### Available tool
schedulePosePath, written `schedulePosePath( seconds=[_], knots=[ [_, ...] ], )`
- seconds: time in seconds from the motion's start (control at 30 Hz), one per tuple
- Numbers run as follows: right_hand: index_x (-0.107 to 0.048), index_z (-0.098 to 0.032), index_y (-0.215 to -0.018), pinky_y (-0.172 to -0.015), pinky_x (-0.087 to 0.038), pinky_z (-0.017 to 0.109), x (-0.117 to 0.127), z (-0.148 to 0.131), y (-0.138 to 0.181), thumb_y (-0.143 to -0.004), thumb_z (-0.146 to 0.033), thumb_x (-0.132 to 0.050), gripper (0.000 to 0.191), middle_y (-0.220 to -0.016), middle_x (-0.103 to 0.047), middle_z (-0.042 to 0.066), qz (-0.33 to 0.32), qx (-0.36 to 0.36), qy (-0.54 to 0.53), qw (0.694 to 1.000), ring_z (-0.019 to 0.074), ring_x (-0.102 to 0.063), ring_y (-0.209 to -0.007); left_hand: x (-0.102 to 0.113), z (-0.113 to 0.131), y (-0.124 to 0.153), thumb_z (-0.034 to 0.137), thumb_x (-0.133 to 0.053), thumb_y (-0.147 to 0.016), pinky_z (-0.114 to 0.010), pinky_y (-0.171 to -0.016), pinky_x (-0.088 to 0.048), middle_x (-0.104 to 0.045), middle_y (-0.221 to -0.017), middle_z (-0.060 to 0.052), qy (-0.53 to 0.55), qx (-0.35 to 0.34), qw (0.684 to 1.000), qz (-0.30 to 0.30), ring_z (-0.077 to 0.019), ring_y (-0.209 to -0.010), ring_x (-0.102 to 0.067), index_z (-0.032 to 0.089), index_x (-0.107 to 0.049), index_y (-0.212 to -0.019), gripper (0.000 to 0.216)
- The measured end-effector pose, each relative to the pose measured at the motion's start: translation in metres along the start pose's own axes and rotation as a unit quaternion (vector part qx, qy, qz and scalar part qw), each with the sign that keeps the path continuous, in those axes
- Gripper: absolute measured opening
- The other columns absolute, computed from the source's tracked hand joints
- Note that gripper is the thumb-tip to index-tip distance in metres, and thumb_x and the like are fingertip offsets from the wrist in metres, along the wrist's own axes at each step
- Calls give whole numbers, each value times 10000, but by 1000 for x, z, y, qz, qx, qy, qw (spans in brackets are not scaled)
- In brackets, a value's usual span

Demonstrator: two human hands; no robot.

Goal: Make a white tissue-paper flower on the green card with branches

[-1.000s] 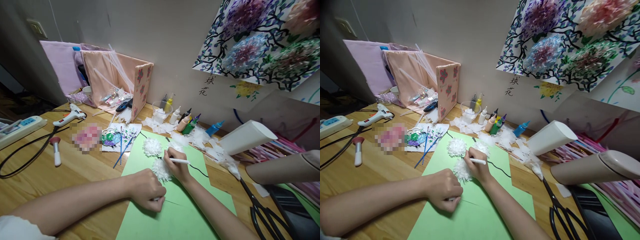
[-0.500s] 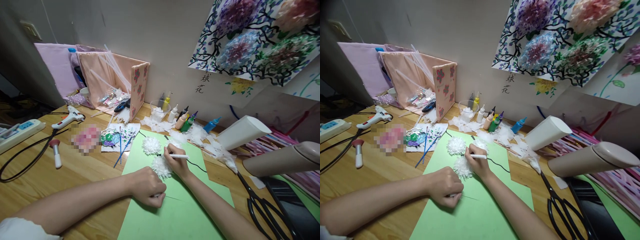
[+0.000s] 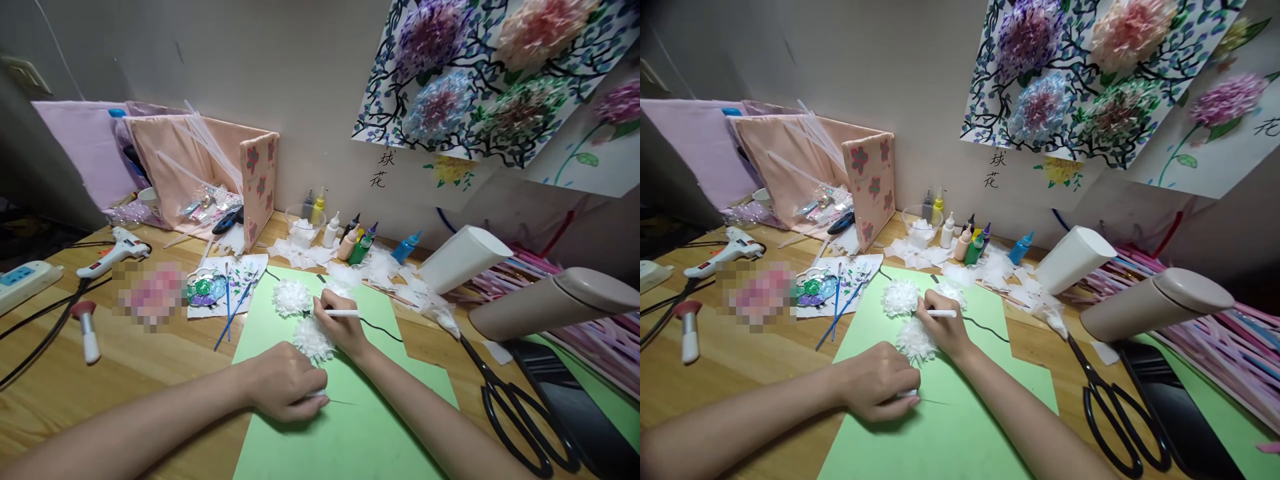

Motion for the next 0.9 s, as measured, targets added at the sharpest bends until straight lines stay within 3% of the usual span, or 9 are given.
schedulePosePath(
  seconds=[0.53, 0.77, 0.9],
  knots=[
    [-334, -203, -578, -473, -262, 230, 2, -7, -1, -861, -253, -479, 321, -516, -375, -55, 13, 20, 30, 999, 92, -349, -470, -1, 6, 1, 266, -331, -882, -248, -396, -287, -523, -482, 42, 6, -29, 1000, -3, -106, -406, -486, 195, -438, -749, 185],
    [-312, -213, -561, -476, -288, 250, 22, -5, 7, -855, -243, -455, 328, -507, -340, -46, 101, 23, -20, 994, 103, -330, -462, 7, 16, -3, 311, -396, -922, -215, -389, -340, -596, -594, 44, -27, -68, 997, 25, -80, -446, -513, 169, -529, -966, 200],
    [-317, -214, -559, -484, -315, 256, 24, 1, 7, -855, -262, -454, 329, -510, -360, -40, 122, 8, -57, 991, 108, -359, -471, 8, 28, -3, 339, -436, -911, -173, -482, -460, -691, -842, -37, -30, -116, 992, 25, -83, -622, -610, 151, -567, -975, 237]
  ],
)
Point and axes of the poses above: each hand's wrist, its own y-axis away from the middle knuckle, its own x-axis out of the back of the hand, z = x × y, the point moved 9 cm from there along -y, towards the middle knuckle
